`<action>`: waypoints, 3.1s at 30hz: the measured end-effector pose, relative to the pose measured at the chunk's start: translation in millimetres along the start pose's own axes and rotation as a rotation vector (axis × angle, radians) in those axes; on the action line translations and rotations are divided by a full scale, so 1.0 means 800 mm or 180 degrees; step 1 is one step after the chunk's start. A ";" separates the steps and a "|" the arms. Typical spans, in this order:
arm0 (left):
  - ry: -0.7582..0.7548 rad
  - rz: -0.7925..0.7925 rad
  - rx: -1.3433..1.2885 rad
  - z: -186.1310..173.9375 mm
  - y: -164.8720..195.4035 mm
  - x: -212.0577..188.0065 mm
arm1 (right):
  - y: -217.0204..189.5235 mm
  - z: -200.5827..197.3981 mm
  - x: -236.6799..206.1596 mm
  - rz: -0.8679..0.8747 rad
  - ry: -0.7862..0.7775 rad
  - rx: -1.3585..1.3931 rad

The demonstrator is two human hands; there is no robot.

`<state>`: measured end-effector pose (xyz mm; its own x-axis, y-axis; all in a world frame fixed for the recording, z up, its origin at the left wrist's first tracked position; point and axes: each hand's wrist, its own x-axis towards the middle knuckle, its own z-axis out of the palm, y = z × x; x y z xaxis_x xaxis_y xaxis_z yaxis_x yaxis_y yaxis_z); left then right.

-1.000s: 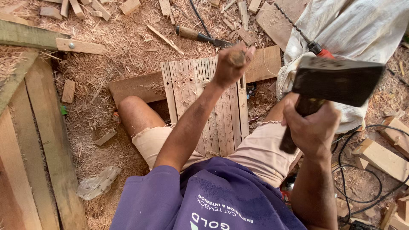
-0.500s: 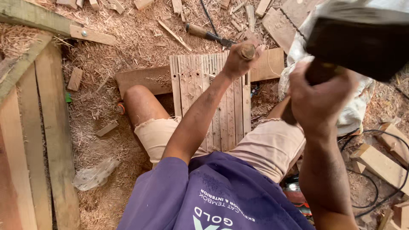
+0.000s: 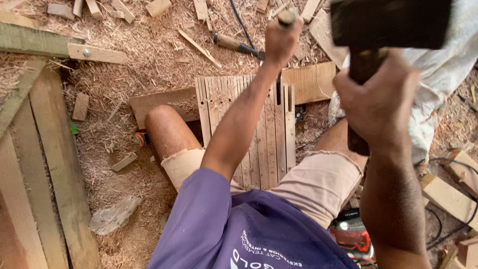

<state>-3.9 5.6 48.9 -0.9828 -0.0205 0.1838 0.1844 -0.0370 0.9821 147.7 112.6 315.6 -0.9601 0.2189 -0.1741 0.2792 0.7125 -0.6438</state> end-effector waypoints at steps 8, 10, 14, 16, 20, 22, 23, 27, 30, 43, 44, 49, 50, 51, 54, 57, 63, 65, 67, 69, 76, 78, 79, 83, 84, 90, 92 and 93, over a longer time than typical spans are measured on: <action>0.0044 0.1342 0.1070 -0.006 0.010 -0.084 | 0.014 0.045 0.062 -0.0070 -0.1317 -0.1297; 0.0031 0.0797 0.0908 -0.006 -0.007 -0.037 | 0.022 0.034 0.059 -0.0272 -0.1025 -0.0983; 0.0176 -0.0817 0.0177 -0.001 -0.044 0.022 | 0.013 -0.006 0.053 -0.0152 -0.0555 -0.0417; -0.0139 -0.0520 -0.0049 0.002 -0.056 -0.001 | 0.001 -0.013 0.065 -0.0181 -0.0262 -0.0104; -0.0193 0.0445 0.0472 -0.003 -0.031 -0.091 | -0.010 0.018 0.092 -0.0081 -0.1118 -0.1110; -0.0201 0.0743 0.0392 -0.006 -0.022 -0.097 | -0.003 0.031 0.100 -0.0422 -0.1407 -0.1476; -0.0093 0.0837 0.0381 -0.007 -0.024 -0.083 | 0.002 0.033 0.104 -0.0617 -0.1523 -0.1672; 0.0161 -0.0681 0.0312 -0.004 -0.059 0.005 | 0.021 0.018 0.112 -0.0227 -0.1133 -0.1049; 0.0266 -0.0921 0.0042 0.002 -0.074 0.014 | 0.026 0.017 0.126 -0.0507 -0.0504 -0.0289; 0.0057 -0.1631 -0.0402 -0.004 -0.065 0.017 | 0.035 0.046 0.158 -0.0662 -0.0935 -0.0339; 0.0023 -0.1492 -0.0433 -0.003 -0.067 0.016 | 0.030 0.046 0.160 -0.0565 -0.0771 -0.0081; 0.0019 -0.0702 -0.0412 0.001 -0.044 -0.057 | 0.022 0.080 0.178 -0.0407 -0.1426 -0.0691; 0.0127 -0.0435 -0.0148 0.000 -0.040 -0.066 | 0.027 0.085 0.178 -0.0382 -0.1590 -0.1124; 0.0226 -0.0200 0.0066 0.002 -0.038 -0.066 | 0.037 0.085 0.174 -0.0836 -0.1309 -0.1143; 0.0435 -0.0008 0.0678 0.004 -0.051 -0.030 | 0.071 0.069 0.156 -0.1290 -0.0889 -0.0893; 0.0766 -0.1558 0.0696 0.008 -0.073 0.013 | 0.102 0.042 0.111 0.0059 -0.1211 -0.0324; 0.0534 -0.0053 0.0352 0.014 -0.074 -0.035 | 0.077 -0.013 0.110 -0.0474 -0.0622 -0.0350; 0.0382 -0.0172 0.0357 0.012 -0.062 -0.059 | 0.050 -0.015 0.123 -0.0482 -0.0404 -0.0161; 0.0319 -0.0201 0.0318 0.009 -0.052 -0.071 | 0.024 0.019 0.142 -0.0557 -0.0763 0.0878; 0.0293 -0.0289 0.0224 0.004 -0.046 -0.072 | 0.014 0.056 0.159 -0.0759 -0.1070 -0.1112; 0.0559 0.1012 0.1720 -0.003 -0.058 -0.036 | 0.058 0.051 0.129 -0.0941 -0.1181 -0.1198; 0.0552 -0.0525 0.1443 0.002 -0.063 -0.027 | 0.053 0.034 0.092 -0.0528 -0.1134 -0.0883; 0.0566 -0.1160 0.1266 0.005 -0.065 -0.024 | 0.048 0.013 0.094 -0.0412 -0.1008 -0.0733; 0.0542 -0.0429 0.0448 0.012 -0.067 -0.029 | 0.045 -0.023 0.085 -0.0096 -0.0529 0.0061; 0.0536 -0.0288 0.0474 0.013 -0.067 -0.035 | 0.054 -0.023 0.080 -0.0012 -0.0497 0.0265; 0.0119 -0.1555 0.0229 0.004 -0.021 -0.021 | 0.153 0.047 -0.007 0.0868 -0.0663 0.1266; 0.0044 -0.1440 0.0341 -0.004 0.018 -0.009 | 0.185 0.067 -0.047 0.1083 -0.0586 0.1664; 0.0082 -0.0992 0.0172 -0.011 0.038 -0.011 | 0.198 0.073 -0.075 0.1258 -0.0474 0.1805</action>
<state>10.5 -4.4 77.0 -0.9910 -0.0418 -0.1269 -0.1274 0.0075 0.9918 248.2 173.6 180.4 -0.7921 0.2672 -0.5489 0.5943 0.1325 -0.7932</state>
